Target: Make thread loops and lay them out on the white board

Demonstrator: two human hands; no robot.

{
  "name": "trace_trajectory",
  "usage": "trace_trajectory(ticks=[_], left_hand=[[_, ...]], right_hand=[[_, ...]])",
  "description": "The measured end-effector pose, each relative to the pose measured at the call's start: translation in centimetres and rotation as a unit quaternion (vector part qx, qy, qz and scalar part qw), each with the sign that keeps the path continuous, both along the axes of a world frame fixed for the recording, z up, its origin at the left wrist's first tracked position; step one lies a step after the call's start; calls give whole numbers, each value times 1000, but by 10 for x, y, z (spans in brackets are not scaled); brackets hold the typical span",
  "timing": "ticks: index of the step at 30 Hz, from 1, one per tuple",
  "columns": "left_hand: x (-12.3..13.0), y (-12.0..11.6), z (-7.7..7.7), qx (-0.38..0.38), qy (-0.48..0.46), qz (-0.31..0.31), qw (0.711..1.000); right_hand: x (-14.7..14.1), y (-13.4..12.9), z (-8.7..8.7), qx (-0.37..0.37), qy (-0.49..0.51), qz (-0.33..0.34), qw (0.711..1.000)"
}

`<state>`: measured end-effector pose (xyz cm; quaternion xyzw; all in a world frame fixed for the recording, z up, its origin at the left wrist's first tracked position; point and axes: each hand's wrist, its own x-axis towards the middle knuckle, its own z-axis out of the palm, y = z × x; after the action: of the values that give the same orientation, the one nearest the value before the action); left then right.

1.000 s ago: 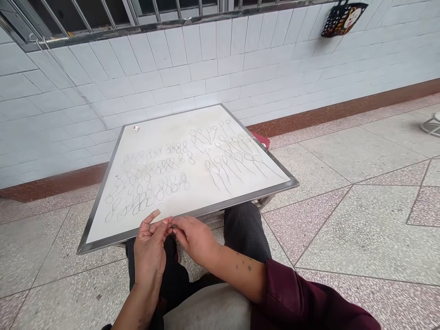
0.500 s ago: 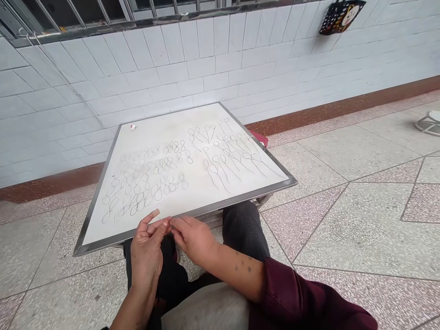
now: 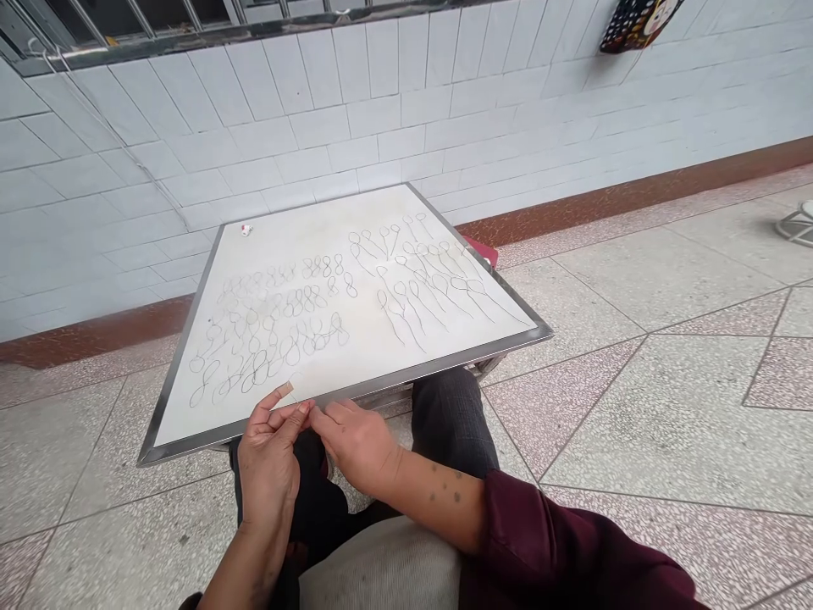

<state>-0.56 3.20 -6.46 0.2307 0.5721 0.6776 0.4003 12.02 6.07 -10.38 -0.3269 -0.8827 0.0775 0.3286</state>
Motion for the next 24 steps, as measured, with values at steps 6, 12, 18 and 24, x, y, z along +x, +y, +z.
trace_trajectory(ticks=[6, 12, 18, 24], left_hand=[[-2, 3, -4, 5, -40, 12, 999], [-1, 7, 0, 7, -75, 31, 997], [1, 7, 1, -4, -91, 43, 995], [1, 6, -1, -21, -112, 26, 993]], right_hand=[[-3, -3, -6, 6, -43, 17, 999], [-3, -3, -11, 5, -13, -6, 1000], [2, -2, -8, -15, 23, -12, 1000], [8, 1, -4, -44, 29, -10, 999]])
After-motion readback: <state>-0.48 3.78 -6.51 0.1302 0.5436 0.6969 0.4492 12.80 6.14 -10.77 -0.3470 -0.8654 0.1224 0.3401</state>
